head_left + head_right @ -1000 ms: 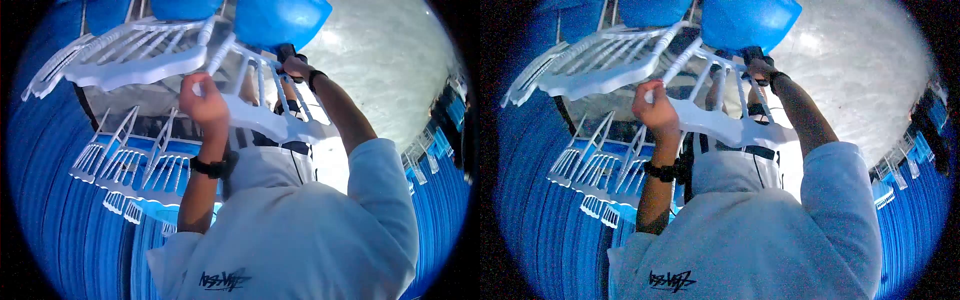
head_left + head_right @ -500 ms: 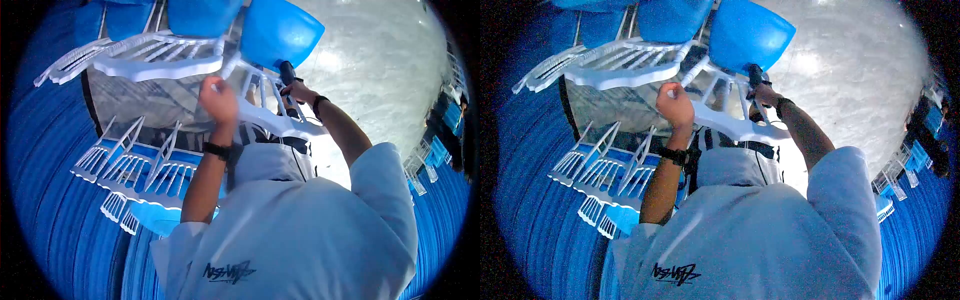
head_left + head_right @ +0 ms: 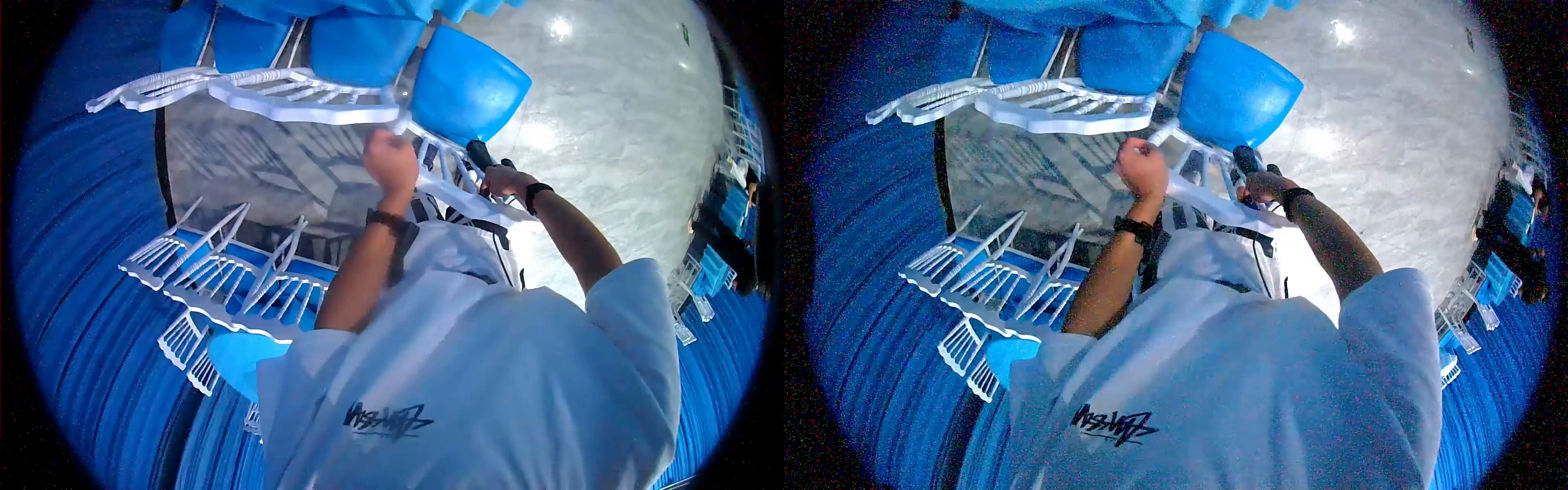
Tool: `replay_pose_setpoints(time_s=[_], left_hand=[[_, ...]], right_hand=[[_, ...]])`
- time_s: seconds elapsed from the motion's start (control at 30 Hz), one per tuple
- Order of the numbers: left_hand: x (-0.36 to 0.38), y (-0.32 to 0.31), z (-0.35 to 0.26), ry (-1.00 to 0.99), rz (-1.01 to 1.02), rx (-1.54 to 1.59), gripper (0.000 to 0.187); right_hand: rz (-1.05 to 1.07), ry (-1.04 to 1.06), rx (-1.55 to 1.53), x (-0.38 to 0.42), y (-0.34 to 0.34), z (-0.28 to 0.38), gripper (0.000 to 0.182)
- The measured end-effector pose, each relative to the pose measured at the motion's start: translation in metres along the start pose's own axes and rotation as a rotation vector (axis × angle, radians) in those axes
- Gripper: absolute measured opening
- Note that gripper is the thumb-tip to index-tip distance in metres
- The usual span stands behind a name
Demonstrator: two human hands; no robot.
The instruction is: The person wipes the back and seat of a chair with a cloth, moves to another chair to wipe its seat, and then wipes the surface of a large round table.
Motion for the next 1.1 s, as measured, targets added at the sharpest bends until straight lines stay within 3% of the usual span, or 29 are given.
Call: replay_pose_setpoints(time_s=[0.07, 0.1, 0.2, 0.33, 0.37, 0.47, 0.53, 0.57, 0.6, 0.67, 0.73, 0.8, 0.9, 1.0, 1.07, 1.1], left_hand=[[0.001, -0.001, 0.002, 0.0, 0.002, 0.0, 0.007], [0.0, -0.001, 0.003, 0.009, 0.012, -0.007, 0.007], [0.0, -0.002, 0.004, 0.006, -0.033, 0.034, 0.005], [-0.001, -0.002, 0.009, 0.026, -0.041, -0.033, 0.003], [0.0, -0.004, 0.013, 0.039, -0.033, -0.03, 0.003], [0.0, -0.012, 0.019, 0.063, 0.02, -0.035, 0.007], [0.002, -0.021, 0.028, 0.134, 0.125, 0.014, 0.01], [0.0, -0.016, 0.019, 0.019, 0.075, 0.042, 0.01], [0.002, -0.005, 0.006, 0.137, 0.096, 0.04, 0.007], [-0.001, -0.009, 0.007, -0.022, 0.054, 0.029, 0.004], [-0.001, -0.008, 0.008, 0.025, 0.076, 0.081, 0.004], [-0.003, -0.014, 0.016, -0.002, 0.106, 0.071, 0.003], [-0.002, -0.01, 0.014, -0.026, 0.05, -0.015, 0.003], [-0.007, -0.016, 0.019, -0.066, 0.07, 0.015, 0.003], [-0.009, -0.015, 0.02, -0.054, 0.087, 0.027, 0.005], [-0.009, -0.015, 0.021, -0.047, 0.082, 0.011, 0.006]], right_hand=[[-0.062, 0.16, 0.017, 0.011, 0.001, 0.008, 0.015], [0.032, 0.086, 0.217, 0.028, 0.009, 0.027, 0.049], [0.022, -0.074, 0.105, 0.06, 0.014, 0.022, 0.047], [-0.367, 0.064, 0.179, 0.105, 0.039, 0.047, 0.041], [-0.229, -0.077, 0.182, 0.111, 0.036, 0.043, 0.036], [-0.53, -0.037, 0.029, 0.166, 0.07, 0.068, 0.036], [-0.591, -0.183, -0.027, 0.201, 0.083, 0.077, 0.042], [-0.661, -0.18, -0.102, 0.22, 0.09, 0.08, 0.044], [-0.731, -0.179, -0.178, 0.238, 0.089, 0.08, 0.046], [-0.819, -0.228, -0.272, 0.266, 0.067, 0.066, 0.045], [-0.959, -0.177, -0.302, 0.297, 0.038, 0.063, 0.046], [-0.965, -0.42, -0.289, 0.319, -0.023, 0.046, 0.044], [-0.932, -0.671, -0.55, 0.333, -0.162, 0.006, 0.035], [-0.837, -1.027, -0.936, 0.355, -0.347, -0.019, 0.028], [-0.784, -1.338, -1.034, 0.391, -0.394, 0.009, 0.03], [-0.854, -1.368, -1.067, 0.4, -0.408, 0.021, 0.032]])
Point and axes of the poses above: each hand's wrist, its own x-axis away from the middle knuckle, its own y-axis out of the back of the hand, z = x × y, the point moved 10 cm from there along -x, towards the middle knuckle, and after that the axes turned 8 degrees about -z, right-handed, at the moved point
